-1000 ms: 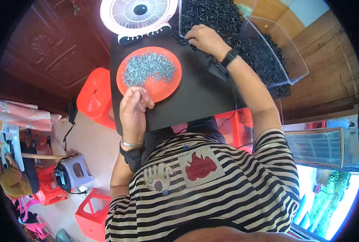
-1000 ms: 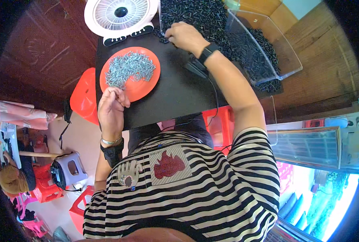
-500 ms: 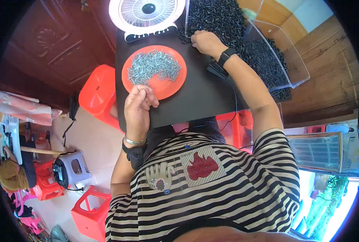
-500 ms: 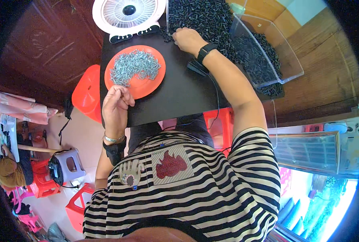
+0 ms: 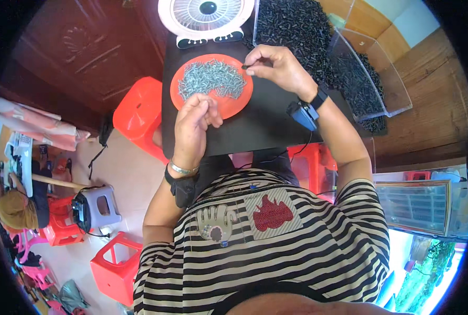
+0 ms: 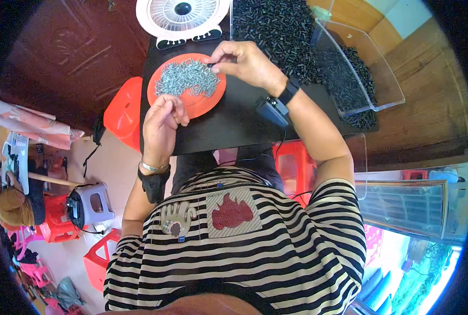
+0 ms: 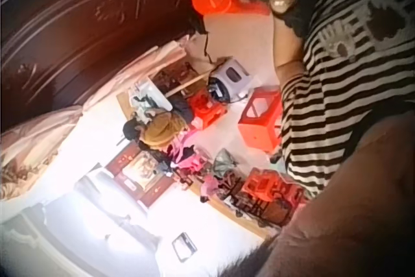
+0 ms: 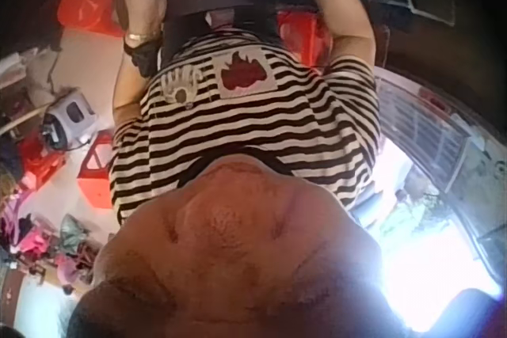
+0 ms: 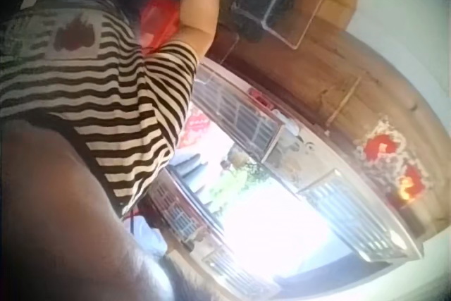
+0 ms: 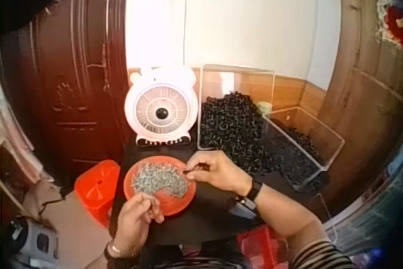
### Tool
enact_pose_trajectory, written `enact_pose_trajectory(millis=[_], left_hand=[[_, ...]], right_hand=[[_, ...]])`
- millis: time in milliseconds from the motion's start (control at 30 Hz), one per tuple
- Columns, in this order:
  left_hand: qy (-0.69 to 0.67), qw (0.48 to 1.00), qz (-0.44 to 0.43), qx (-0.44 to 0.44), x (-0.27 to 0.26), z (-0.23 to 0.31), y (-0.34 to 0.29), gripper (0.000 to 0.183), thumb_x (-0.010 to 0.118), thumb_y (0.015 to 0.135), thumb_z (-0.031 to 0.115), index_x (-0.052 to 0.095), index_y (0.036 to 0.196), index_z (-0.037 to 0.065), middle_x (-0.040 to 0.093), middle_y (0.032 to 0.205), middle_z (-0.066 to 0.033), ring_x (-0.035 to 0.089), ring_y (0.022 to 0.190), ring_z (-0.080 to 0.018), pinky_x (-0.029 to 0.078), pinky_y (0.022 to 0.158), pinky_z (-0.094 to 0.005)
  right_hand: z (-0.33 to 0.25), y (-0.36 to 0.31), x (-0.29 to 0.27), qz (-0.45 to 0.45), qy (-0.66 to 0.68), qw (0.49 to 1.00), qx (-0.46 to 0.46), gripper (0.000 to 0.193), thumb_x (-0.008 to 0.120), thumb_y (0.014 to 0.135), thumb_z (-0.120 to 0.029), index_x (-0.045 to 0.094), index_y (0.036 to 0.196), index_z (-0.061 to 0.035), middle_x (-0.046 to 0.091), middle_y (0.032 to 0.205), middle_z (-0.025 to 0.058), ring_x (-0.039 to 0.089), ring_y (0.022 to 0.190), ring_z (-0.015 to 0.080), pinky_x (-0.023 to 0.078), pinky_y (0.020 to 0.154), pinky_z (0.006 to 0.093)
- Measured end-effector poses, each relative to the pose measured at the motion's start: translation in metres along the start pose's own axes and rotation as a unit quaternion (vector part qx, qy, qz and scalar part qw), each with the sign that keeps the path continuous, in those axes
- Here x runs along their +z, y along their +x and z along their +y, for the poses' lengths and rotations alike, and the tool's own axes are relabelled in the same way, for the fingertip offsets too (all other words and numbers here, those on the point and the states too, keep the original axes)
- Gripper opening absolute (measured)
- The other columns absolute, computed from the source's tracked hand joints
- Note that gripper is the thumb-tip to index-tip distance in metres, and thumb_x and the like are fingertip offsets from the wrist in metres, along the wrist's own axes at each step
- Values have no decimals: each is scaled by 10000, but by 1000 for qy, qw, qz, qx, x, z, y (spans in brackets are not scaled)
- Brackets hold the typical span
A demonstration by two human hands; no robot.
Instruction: Assembling small metal clips into black plastic housings by hand.
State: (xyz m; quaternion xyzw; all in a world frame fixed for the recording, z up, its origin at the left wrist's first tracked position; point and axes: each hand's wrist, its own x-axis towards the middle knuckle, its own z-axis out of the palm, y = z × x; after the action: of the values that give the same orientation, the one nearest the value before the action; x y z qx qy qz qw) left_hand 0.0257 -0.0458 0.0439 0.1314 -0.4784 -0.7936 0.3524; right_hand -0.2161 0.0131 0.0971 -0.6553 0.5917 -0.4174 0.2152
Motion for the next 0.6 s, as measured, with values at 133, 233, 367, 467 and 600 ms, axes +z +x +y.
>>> enact_pose_trajectory(millis=[133,233,367,467,600], left_hand=[[22,999,-23,6,8,3,3,216,467,942,224,534,916,20,514,743,-40,532,679,-145,406,640,-262],[20,1000,-23,-3,8,6,2,216,469,939,227,536,919,23,519,756,-37,537,685,-141,413,641,-261],[16,1000,-20,0,6,7,-1,219,474,939,234,537,922,25,526,762,-40,537,685,-141,416,643,-261],[40,999,-10,9,6,7,-4,219,472,943,239,534,916,31,531,774,-42,540,693,-139,418,644,-257],[10,1000,6,10,4,3,-7,196,488,934,225,555,930,41,569,797,-27,551,694,-115,423,640,-243]], right_hand=[[-17,-7,18,-20,85,995,-52,154,673,803,32,635,945,-13,631,922,17,598,864,87,504,794,246],[-28,-6,26,-29,65,993,-95,171,678,794,23,649,957,-19,669,888,28,624,820,86,520,742,240],[-40,-5,32,-47,47,990,-121,239,708,745,39,651,966,-34,651,901,44,622,846,133,504,757,269],[-39,-3,42,-38,30,982,-184,270,716,737,28,663,991,-45,658,904,55,631,836,155,507,734,282],[-46,-5,52,-40,-6,973,-229,304,716,727,19,674,1019,-54,654,885,75,642,813,189,512,700,291]])
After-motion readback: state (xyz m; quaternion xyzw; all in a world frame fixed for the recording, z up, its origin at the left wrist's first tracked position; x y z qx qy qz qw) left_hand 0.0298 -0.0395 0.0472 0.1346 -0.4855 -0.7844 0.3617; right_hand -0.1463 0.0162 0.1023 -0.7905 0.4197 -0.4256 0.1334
